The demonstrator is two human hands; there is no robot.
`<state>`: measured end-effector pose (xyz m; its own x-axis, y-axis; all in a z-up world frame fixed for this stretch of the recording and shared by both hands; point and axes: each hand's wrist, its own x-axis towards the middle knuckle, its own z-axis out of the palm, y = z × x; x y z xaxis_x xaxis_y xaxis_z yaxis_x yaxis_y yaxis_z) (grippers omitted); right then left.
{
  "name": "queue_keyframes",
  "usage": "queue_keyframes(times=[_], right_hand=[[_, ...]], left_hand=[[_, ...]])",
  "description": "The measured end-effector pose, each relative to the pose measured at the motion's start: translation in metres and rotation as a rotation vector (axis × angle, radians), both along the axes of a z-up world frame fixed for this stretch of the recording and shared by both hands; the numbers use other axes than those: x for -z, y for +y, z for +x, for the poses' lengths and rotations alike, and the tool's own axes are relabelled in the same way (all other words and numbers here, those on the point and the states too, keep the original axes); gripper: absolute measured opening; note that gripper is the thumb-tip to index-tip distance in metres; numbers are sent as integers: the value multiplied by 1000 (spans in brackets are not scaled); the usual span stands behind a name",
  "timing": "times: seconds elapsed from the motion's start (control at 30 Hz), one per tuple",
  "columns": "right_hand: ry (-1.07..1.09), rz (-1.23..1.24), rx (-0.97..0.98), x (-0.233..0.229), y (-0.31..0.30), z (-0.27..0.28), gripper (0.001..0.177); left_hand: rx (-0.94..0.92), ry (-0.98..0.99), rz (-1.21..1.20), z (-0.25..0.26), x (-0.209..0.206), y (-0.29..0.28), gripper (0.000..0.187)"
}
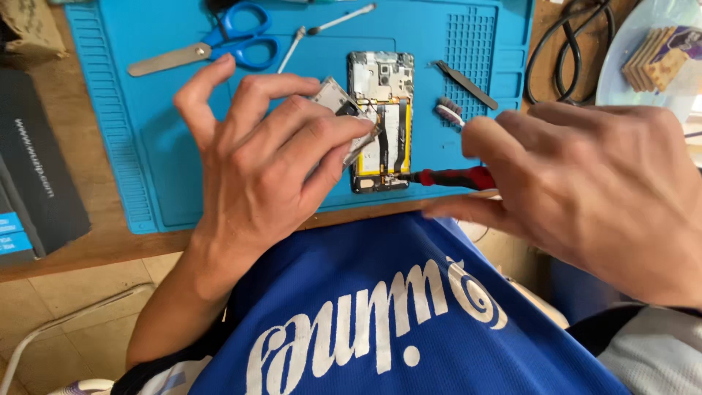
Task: The person uses a screwdriver and tweezers to remove screws and small components from a disassembled smartphone on a blue work mat. They handle the back cover and internal parts, placing removed screws on the mat.
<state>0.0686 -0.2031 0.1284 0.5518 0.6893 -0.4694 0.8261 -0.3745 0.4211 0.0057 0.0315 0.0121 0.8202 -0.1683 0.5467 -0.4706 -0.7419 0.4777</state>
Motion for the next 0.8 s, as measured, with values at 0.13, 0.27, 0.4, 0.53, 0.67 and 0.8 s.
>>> queue_keyframes(times=[0.13,0.27,0.4,0.53,0.67,0.8], right_hand=[[185,134,-80,4,-2,7,24],[258,-10,-111,11,2,-6,43],[268,49,-107,49,5,3,48],[225,118,-101,39,-3,-2,45],[341,440,-229,49,2,-10,26],[311,649,-371,67,28,-17,21]], left_hand=[[-17,0,2,0,0,0,7],[-11,6,-11,-2,0,-1,7],[7,-1,-7,0,2,-1,9],[152,45,-77,-3,1,-8,17],[20,-76,-82,-5,3,-22,28],[-61,24,-405,-4,-5,-23,24]])
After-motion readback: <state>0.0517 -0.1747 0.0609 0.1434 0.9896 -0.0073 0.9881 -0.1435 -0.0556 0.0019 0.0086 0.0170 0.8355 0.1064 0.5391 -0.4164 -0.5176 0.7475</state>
